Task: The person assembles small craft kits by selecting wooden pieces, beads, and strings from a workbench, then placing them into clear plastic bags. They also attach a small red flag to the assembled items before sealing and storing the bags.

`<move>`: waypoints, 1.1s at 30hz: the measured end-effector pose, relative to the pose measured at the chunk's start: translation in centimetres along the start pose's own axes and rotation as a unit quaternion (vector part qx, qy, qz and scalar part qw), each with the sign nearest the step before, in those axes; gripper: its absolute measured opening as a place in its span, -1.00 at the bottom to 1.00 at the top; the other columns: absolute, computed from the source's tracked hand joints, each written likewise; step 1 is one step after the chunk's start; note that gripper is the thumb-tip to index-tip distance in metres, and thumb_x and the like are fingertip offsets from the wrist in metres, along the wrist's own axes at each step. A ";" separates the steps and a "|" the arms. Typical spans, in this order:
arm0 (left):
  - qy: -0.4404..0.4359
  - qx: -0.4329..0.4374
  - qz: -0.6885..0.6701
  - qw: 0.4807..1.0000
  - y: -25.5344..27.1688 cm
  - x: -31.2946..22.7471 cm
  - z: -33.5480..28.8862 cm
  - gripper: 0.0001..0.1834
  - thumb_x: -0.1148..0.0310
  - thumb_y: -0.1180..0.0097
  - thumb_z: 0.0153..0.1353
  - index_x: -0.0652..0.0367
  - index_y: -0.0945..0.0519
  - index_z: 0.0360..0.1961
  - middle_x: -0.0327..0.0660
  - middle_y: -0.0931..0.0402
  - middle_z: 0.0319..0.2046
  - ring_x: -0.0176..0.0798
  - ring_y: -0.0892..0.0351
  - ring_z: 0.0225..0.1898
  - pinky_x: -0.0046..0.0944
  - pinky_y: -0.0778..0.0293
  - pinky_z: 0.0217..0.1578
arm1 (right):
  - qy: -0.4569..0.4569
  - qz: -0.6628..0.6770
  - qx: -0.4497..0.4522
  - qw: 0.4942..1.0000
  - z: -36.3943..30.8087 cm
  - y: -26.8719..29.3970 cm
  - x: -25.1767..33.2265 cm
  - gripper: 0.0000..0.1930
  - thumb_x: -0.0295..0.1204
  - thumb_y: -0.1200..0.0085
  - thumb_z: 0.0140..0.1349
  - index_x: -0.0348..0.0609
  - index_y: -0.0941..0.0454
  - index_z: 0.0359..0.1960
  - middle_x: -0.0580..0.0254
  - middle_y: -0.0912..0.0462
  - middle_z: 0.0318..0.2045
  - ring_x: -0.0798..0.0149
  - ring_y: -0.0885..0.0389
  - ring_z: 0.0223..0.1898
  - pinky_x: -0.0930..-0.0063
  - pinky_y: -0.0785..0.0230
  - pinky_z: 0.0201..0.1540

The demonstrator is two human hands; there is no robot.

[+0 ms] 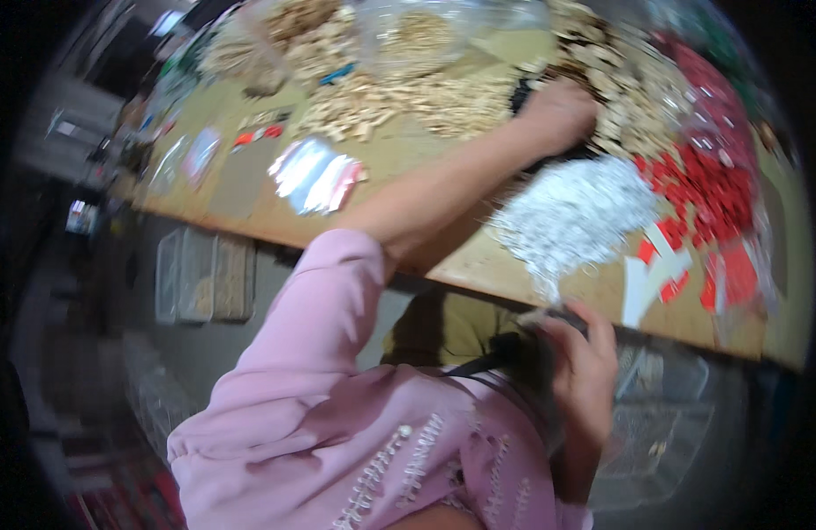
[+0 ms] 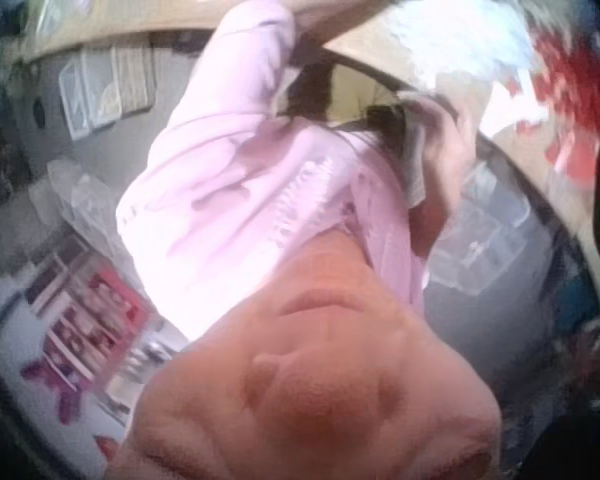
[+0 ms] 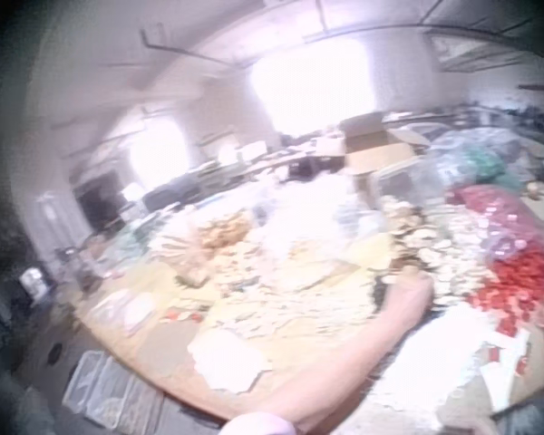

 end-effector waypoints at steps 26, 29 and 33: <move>-0.076 0.173 -0.390 0.901 13.1 -17.6 -4.1 -0.91 0.41 -0.32 0.20 0.14 -0.70 -0.27 -0.10 -0.66 -0.41 0.05 -0.67 -0.32 -0.10 -0.59 -0.28 | 0.026 -0.012 -0.086 0.996 0.2 5.3 -2.9 -0.85 -0.50 -0.27 0.21 -0.10 -0.70 -0.18 0.01 -0.60 -0.06 -0.08 -0.61 -0.01 0.15 -0.47 0.04; 0.034 0.209 -0.452 0.867 10.4 -15.6 -1.5 -0.85 0.45 -0.28 0.29 0.23 -0.70 -0.15 -0.15 -0.71 -0.32 -0.20 -0.69 -0.27 -0.24 -0.58 -0.20 | 0.031 -0.017 -0.140 0.990 -0.9 6.3 -3.5 -0.80 -0.61 -0.33 0.14 -0.15 -0.74 -0.18 0.04 -0.61 -0.08 -0.01 -0.64 -0.05 0.25 -0.51 -0.01; 0.114 0.190 -0.389 0.894 3.1 -8.3 3.5 -0.77 0.44 -0.21 0.35 0.25 -0.67 -0.01 -0.20 -0.73 -0.28 -0.36 -0.67 -0.24 -0.29 -0.57 -0.17 | 0.017 -0.043 -0.147 0.988 -1.4 7.4 -3.4 -0.77 -0.63 -0.36 0.08 -0.11 -0.74 -0.22 0.11 -0.60 -0.18 0.03 -0.63 -0.14 0.25 -0.49 -0.10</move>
Point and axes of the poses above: each hand's wrist, its own z-axis towards the middle knuckle, its own y-axis out of the back of the hand, x = y × z, the point moved 6 cm from there along z, towards the middle knuckle
